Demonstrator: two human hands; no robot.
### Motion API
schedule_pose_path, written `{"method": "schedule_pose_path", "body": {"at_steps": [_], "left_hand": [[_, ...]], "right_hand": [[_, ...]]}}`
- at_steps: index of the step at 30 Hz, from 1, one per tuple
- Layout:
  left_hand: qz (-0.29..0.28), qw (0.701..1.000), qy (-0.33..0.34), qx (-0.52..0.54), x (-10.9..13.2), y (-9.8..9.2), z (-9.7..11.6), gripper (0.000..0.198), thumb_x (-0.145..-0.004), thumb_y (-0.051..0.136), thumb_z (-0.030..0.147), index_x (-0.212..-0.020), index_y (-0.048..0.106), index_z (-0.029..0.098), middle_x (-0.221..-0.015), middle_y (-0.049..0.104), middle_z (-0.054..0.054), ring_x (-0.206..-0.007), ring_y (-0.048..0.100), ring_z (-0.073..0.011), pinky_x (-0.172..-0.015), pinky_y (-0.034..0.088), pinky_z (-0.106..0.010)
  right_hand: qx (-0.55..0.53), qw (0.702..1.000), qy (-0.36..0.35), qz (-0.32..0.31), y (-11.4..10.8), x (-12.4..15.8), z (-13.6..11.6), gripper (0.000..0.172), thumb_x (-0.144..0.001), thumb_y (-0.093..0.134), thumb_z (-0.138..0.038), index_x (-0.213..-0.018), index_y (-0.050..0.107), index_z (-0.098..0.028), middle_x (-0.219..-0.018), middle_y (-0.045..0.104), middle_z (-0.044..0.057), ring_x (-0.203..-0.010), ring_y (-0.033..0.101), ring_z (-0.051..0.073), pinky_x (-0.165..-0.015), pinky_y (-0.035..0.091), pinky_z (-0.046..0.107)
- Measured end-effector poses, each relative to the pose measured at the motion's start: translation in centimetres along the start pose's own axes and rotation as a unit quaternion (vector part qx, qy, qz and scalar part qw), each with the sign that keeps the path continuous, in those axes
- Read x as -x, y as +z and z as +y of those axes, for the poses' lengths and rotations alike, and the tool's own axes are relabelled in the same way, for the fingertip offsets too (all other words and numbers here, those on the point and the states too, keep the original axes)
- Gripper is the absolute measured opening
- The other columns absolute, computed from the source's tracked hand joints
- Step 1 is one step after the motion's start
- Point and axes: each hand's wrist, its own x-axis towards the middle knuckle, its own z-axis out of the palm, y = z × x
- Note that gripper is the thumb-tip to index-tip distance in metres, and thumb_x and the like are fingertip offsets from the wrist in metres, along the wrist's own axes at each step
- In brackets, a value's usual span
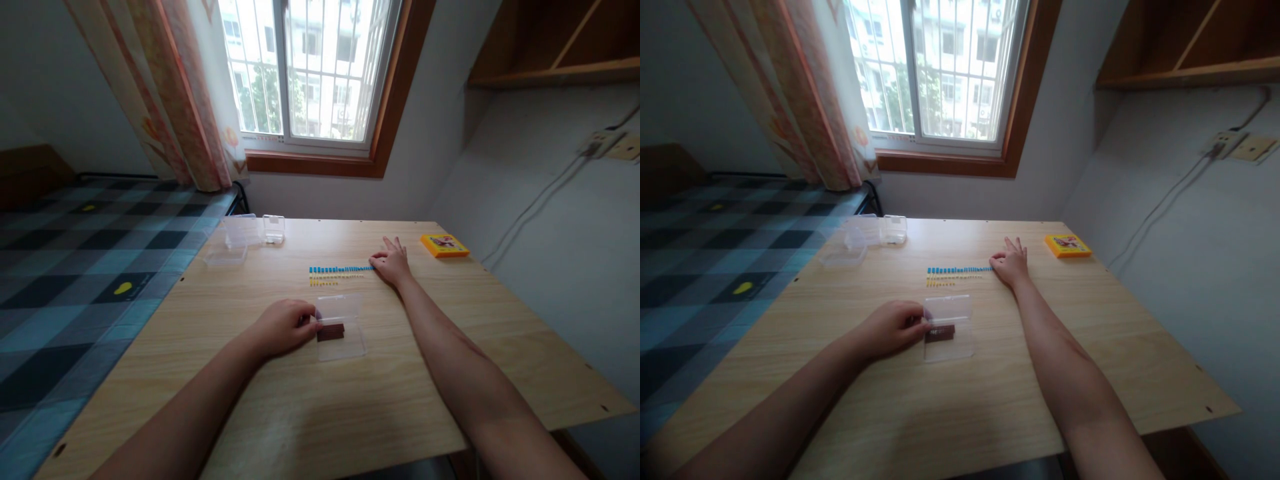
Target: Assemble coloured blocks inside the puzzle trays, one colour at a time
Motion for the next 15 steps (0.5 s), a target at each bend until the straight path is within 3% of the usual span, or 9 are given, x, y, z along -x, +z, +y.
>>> {"method": "schedule_pose_path", "body": {"at_steps": [8, 12, 15], "left_hand": [[-0.001, 1.0, 0.004, -0.001, -0.1, 0.0, 0.0, 0.025, -0.091, 0.056, 0.036, -0.079, 0.071, 0.02, -0.074, 0.068, -0.002, -0.069, 0.057, -0.0164, -0.062, 0.031, -0.028], [0.0, 1.0, 0.003, -0.009, -0.1, 0.1, 0.0, 0.026, -0.091, 0.056, 0.036, -0.077, 0.07, 0.02, -0.074, 0.068, -0.002, -0.068, 0.057, -0.0163, -0.061, 0.031, -0.028], [-0.002, 1.0, 0.002, -0.008, -0.1, 0.0, 0.0, 0.025, -0.09, 0.056, 0.036, -0.081, 0.072, 0.02, -0.076, 0.069, -0.003, -0.071, 0.058, -0.0169, -0.062, 0.032, -0.028]], "right_hand": [[0.006, 0.999, -0.016, 0.043, -2.4, 0.2, -1.8, 0.015, -0.078, 0.074, -0.029, -0.082, 0.082, -0.018, -0.159, 0.047, 0.015, -0.155, 0.023, 0.039, -0.125, 0.012, 0.062], [0.008, 0.991, -0.082, 0.109, -5.6, 0.6, -3.9, 0.015, -0.08, 0.073, -0.032, -0.082, 0.082, -0.019, -0.16, 0.046, 0.012, -0.155, 0.022, 0.039, -0.125, 0.013, 0.064], [0.004, 0.978, -0.143, 0.15, -8.7, 2.5, -6.2, 0.016, -0.083, 0.071, -0.035, -0.083, 0.081, -0.022, -0.16, 0.046, 0.007, -0.155, 0.023, 0.037, -0.124, 0.017, 0.065]]}}
